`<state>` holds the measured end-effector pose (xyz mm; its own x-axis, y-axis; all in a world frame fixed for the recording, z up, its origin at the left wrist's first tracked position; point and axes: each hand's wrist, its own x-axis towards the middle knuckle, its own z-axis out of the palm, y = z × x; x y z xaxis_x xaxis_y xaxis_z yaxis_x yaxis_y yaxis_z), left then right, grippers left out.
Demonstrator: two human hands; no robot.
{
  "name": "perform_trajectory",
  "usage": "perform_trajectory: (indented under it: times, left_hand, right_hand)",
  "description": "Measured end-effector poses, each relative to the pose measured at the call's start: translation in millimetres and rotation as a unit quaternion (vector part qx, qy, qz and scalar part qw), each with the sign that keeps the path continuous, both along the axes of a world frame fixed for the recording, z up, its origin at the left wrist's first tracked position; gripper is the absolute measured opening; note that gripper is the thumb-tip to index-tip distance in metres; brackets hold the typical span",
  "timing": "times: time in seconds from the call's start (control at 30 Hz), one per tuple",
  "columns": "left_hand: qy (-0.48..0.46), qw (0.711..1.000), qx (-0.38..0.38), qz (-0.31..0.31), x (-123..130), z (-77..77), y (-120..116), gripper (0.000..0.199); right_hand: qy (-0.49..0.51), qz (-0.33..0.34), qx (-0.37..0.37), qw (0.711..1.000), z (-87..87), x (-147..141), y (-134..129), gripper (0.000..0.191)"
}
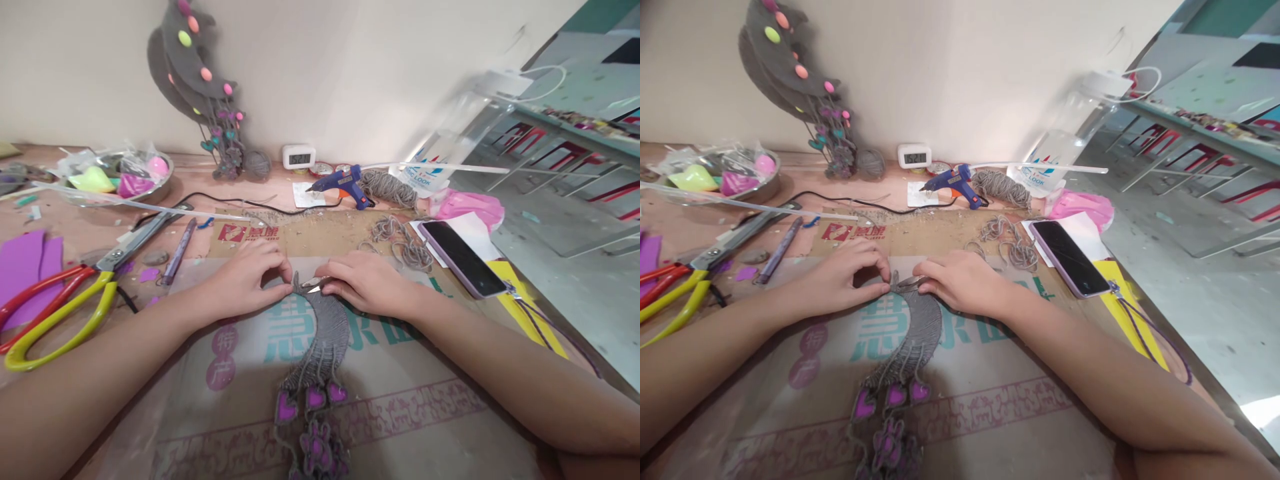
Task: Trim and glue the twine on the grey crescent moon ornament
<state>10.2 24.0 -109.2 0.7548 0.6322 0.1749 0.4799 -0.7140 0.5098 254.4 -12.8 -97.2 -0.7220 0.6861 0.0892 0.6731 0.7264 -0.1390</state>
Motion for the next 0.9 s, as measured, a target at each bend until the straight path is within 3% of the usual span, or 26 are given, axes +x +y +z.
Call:
perform_trajectory:
  times: [0.9]
  left_hand:
    - [0.004,1.000,-0.007,0.004,1.2,0.7,-1.1,0.007]
  right_hand:
    - [-0.004,0.019,-0.010,1.000,0.5,-3.0,5.5,0.031]
